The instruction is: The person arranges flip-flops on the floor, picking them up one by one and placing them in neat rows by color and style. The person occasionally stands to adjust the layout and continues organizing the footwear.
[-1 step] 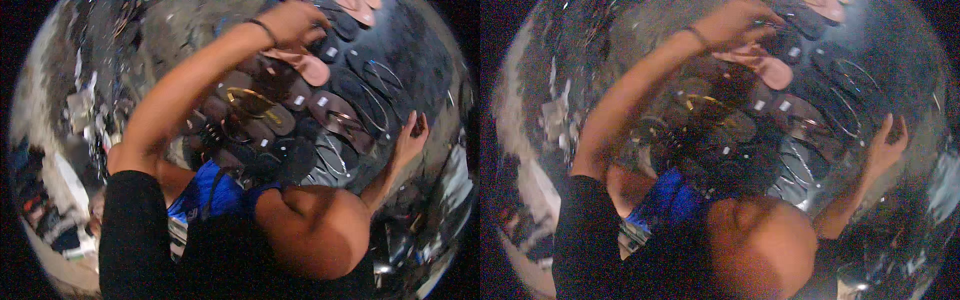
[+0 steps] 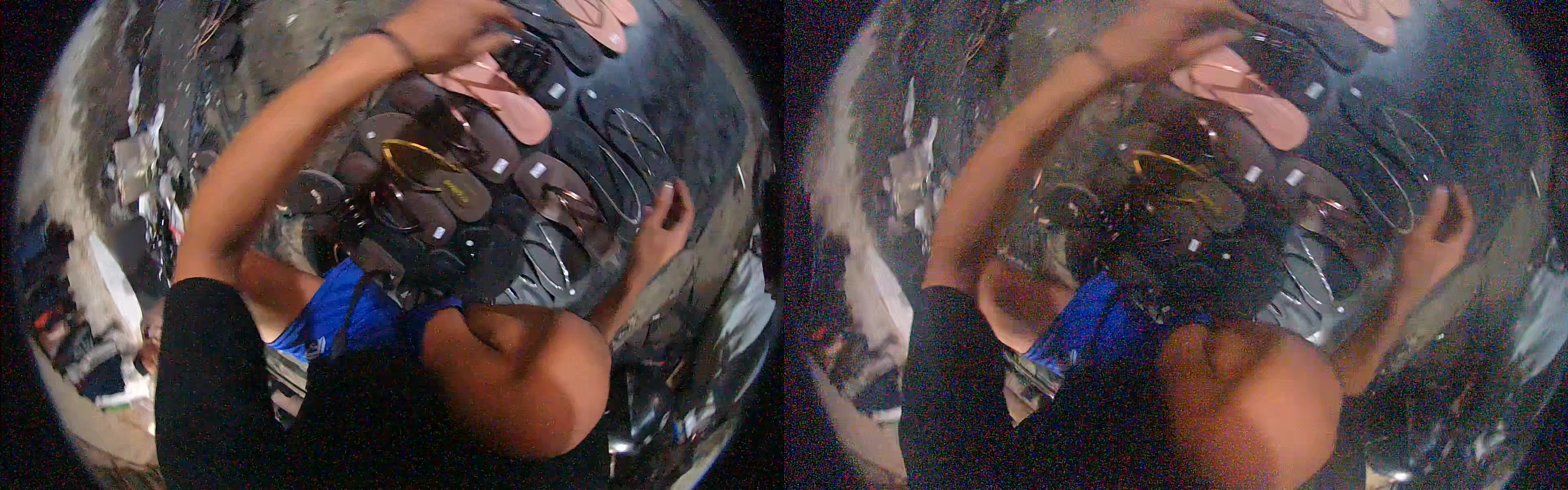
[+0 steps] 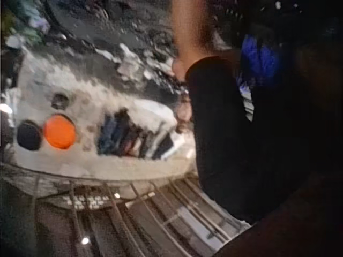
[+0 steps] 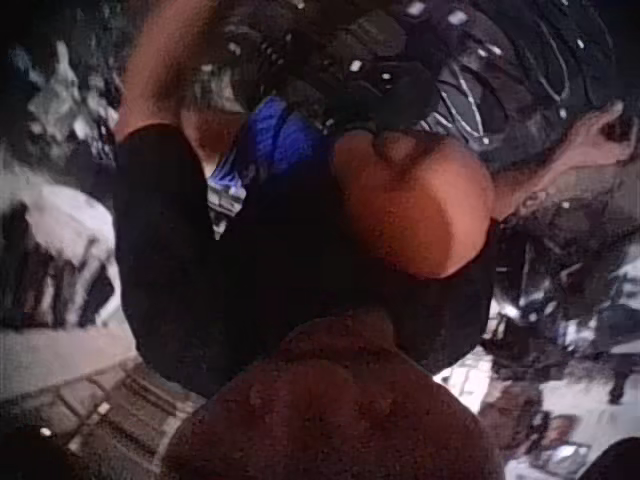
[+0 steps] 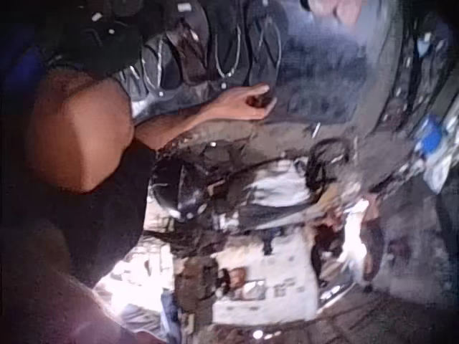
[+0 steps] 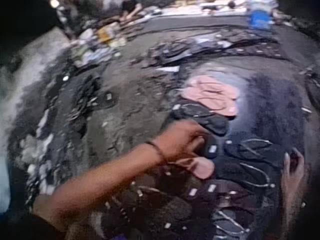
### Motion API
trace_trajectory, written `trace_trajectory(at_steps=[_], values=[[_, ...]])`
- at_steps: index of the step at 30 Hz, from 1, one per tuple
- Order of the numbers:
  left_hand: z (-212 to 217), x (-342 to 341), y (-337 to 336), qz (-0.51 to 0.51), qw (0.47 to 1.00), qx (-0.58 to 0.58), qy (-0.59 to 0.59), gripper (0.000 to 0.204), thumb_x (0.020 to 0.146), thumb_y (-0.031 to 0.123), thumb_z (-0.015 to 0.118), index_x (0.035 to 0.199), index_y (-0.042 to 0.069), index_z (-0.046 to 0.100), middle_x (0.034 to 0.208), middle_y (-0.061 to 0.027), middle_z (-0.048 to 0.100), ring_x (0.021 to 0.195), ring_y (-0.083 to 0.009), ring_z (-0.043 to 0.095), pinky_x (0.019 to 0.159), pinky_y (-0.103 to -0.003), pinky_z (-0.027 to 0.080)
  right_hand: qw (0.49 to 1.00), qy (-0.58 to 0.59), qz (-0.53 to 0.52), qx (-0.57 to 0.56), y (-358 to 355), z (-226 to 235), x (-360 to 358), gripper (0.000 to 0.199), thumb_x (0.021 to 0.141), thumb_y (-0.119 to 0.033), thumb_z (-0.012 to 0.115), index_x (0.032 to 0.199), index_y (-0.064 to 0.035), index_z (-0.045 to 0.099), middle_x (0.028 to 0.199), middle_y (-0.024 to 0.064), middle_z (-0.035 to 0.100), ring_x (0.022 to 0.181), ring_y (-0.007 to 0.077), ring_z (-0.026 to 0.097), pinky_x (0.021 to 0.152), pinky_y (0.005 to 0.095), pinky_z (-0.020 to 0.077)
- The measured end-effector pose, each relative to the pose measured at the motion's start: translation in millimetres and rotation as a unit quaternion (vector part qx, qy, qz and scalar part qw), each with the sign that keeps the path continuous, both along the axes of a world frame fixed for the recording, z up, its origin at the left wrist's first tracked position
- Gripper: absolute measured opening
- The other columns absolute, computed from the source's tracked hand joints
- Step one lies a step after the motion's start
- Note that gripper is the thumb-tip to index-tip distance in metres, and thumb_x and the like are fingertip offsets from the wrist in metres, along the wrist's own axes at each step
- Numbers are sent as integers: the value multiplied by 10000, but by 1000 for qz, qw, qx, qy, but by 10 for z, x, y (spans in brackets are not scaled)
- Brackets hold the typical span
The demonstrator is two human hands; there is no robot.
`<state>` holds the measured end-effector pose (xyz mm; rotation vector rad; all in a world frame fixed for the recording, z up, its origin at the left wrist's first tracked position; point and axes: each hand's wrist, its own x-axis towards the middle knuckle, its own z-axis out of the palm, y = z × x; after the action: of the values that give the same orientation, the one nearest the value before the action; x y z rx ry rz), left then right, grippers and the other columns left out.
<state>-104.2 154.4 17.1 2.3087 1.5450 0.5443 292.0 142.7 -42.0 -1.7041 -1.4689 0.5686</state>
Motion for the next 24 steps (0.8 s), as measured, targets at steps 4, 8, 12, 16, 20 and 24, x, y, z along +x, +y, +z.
trace_trajectory(at_steps=[4,8,12,16,20,24], values=[[340,-1177,-1367,75,952,-188,229,334,909,248,639,1191,70,635,1120,-195,666,1041,-390,634,909,-466,511,878,126,437,-147,-990,73,-1684,300,910,-203,679,1149,-26,639,1039,155,659,936,267,653,828,363,513],[-188,-1404,-3114,182,874,-382,238,465,832,249,726,1251,89,604,1207,-175,632,1166,-368,579,987,-463,479,714,95,676,-157,-1710,51,-2533,372,879,-189,717,1199,-40,601,1044,176,626,931,325,643,835,398,513],[0,-1396,-3051,214,912,-339,86,438,893,307,671,1272,95,610,1126,-178,642,1090,-390,597,963,-479,474,745,136,653,-12,-1385,103,-2740,525,857,-173,745,1299,-17,508,1104,190,598,1003,341,622,885,388,507],[780,-1082,-1847,111,964,-240,-16,417,902,314,662,1265,113,622,1072,-188,669,994,-382,637,880,-449,513,710,191,670,-100,-604,354,-3020,508,879,-172,714,1308,2,505,1228,213,602,1131,340,598,997,396,462],[1789,-1827,-1193,206,967,-19,149,451,902,378,666,1211,51,631,1093,-185,684,985,-309,672,887,-415,524,754,247,580,-184,228,219,-3433,419,936,-205,675,1269,10,537,1100,146,674,985,216,652,894,334,503],[3094,-2331,-1361,388,904,-88,159,418,954,285,657,1244,-10,590,1120,-164,697,1032,-222,680,896,-348,549,810,84,571,-107,749,-457,-3653,503,986,-344,565,1300,41,486,1236,280,587,1150,412,570,1014,439,427]])
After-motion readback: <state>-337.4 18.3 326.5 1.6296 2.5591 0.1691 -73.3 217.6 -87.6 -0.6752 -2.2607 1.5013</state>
